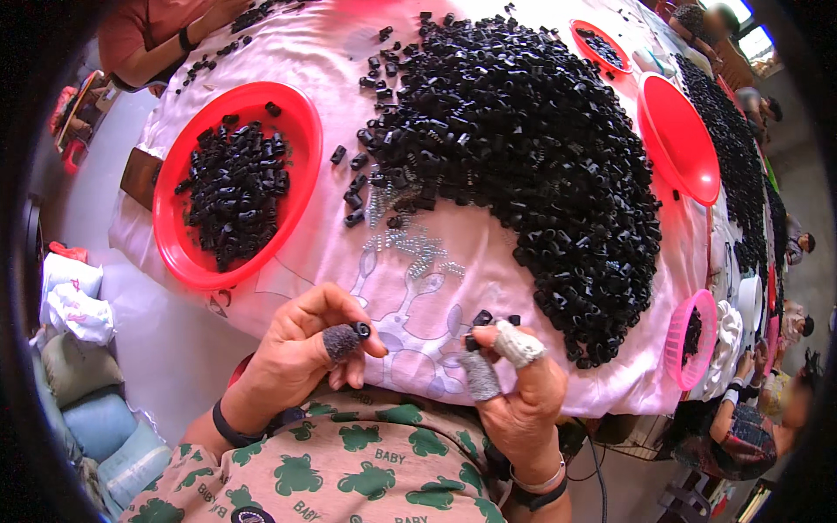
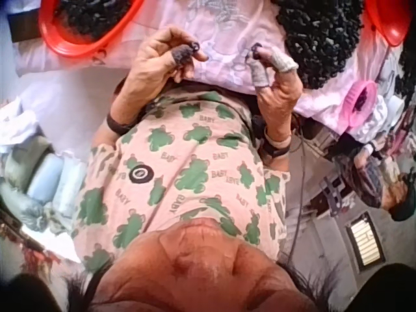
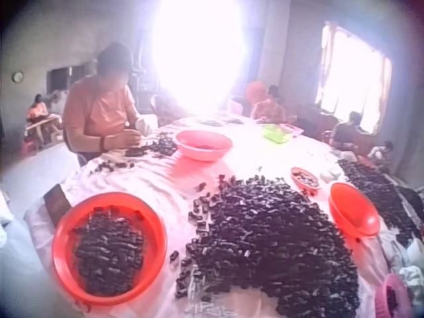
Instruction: Assembling small black plastic components by hand at a production table.
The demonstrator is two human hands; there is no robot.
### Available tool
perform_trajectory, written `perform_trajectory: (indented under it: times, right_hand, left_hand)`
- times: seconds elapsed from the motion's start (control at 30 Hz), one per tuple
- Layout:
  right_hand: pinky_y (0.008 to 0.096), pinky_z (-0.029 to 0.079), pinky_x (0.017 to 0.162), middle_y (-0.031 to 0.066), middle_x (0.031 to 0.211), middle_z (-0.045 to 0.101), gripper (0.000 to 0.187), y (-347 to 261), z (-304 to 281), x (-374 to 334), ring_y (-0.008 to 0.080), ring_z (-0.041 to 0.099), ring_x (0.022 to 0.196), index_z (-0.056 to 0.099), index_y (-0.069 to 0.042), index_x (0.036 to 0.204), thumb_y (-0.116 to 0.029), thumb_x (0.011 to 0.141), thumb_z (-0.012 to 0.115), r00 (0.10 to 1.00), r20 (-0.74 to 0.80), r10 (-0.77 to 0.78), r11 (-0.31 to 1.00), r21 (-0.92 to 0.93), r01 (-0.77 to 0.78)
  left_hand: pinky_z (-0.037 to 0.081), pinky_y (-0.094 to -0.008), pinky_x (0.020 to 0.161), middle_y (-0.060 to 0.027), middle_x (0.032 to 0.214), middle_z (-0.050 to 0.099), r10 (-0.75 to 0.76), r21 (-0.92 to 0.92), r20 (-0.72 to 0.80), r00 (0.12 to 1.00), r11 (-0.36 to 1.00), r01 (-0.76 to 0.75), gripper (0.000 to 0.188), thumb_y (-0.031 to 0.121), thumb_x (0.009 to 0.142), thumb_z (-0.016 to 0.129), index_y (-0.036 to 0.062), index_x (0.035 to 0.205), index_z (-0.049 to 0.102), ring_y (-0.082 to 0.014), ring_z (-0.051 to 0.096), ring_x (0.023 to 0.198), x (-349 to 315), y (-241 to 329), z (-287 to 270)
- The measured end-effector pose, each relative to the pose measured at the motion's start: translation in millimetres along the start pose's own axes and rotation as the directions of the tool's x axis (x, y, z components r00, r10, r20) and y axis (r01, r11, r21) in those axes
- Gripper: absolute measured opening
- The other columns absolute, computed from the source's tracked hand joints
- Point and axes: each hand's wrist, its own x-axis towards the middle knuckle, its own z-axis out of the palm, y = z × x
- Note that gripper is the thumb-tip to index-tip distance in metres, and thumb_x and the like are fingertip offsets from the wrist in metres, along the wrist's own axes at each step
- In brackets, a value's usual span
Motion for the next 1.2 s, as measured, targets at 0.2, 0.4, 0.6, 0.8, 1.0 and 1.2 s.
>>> perform_trajectory:
  times: [0.2,0.4,0.6,0.8,1.0,1.2]
  right_hand:
    - [0.0252,0.049,0.068,0.0059,0.084,0.063,0.031,-5,25,10,0.0141,0.061,0.074,0.065,-0.003,0.101,0.004,0.072,0.074,0.993,0.118,0.024,0.99,0.133,-0.04]
    - [0.0247,0.05,0.071,0.0063,0.093,0.067,0.031,-4,31,7,0.0121,0.062,0.078,0.063,-0.001,0.102,0.004,0.074,0.074,0.981,0.111,0.158,0.941,0.286,-0.184]
    - [0.025,0.051,0.072,0.0085,0.096,0.07,0.032,-6,28,7,0.0124,0.064,0.08,0.061,-0.002,0.101,0.007,0.073,0.073,0.99,0.113,0.082,0.94,0.32,-0.114]
    - [0.0254,0.052,0.074,0.0123,0.098,0.069,0.033,-6,24,3,0.0147,0.066,0.085,0.059,-0.003,0.101,0.01,0.072,0.07,0.988,0.143,0.062,0.976,0.2,-0.09]
    - [0.0261,0.051,0.071,0.0113,0.098,0.069,0.033,0,24,-3,0.0134,0.064,0.078,0.058,-0.003,0.102,0.01,0.073,0.07,0.992,0.083,0.096,0.948,0.296,-0.116]
    - [0.0251,0.051,0.072,0.0097,0.096,0.068,0.031,2,18,-1,0.0147,0.065,0.08,0.06,-0.001,0.102,0.009,0.074,0.069,0.995,0.091,0.038,0.987,0.152,-0.051]
  left_hand:
    - [0.048,-0.0175,0.05,-0.0182,0.098,0.065,-0.04,0.023,0.053,0.998,0.999,0.039,0.019,0.01,0.093,0.058,0.0001,0.107,0.05,-0.0148,0.065,0.066,1,0,2]
    - [0.047,-0.017,0.049,-0.0163,0.096,0.066,-0.088,0.025,0.06,0.994,0.996,0.086,0.017,0.009,0.094,0.057,0.0008,0.107,0.05,-0.0121,0.063,0.061,-1,1,1]
    - [0.047,-0.0168,0.049,-0.0151,0.095,0.066,-0.115,0.01,0.072,0.991,0.993,0.114,0.017,0.01,0.094,0.057,0.0011,0.107,0.051,-0.0108,0.062,0.06,-1,0,4]
    - [0.046,-0.018,0.049,-0.0154,0.094,0.066,-0.107,-0.014,0.076,0.991,0.994,0.108,0.02,0.013,0.094,0.059,0.0013,0.107,0.05,-0.0119,0.062,0.061,-1,1,9]
    - [0.046,-0.0186,0.049,-0.0159,0.093,0.067,-0.123,0.01,0.082,0.989,0.992,0.123,0.022,0.015,0.093,0.06,0.0016,0.107,0.05,-0.0123,0.062,0.062,0,6,22]
    - [0.046,-0.018,0.05,-0.0156,0.092,0.067,-0.146,0.021,0.074,0.986,0.989,0.145,0.021,0.015,0.093,0.06,0.002,0.107,0.051,-0.0124,0.063,0.063,5,-3,18]
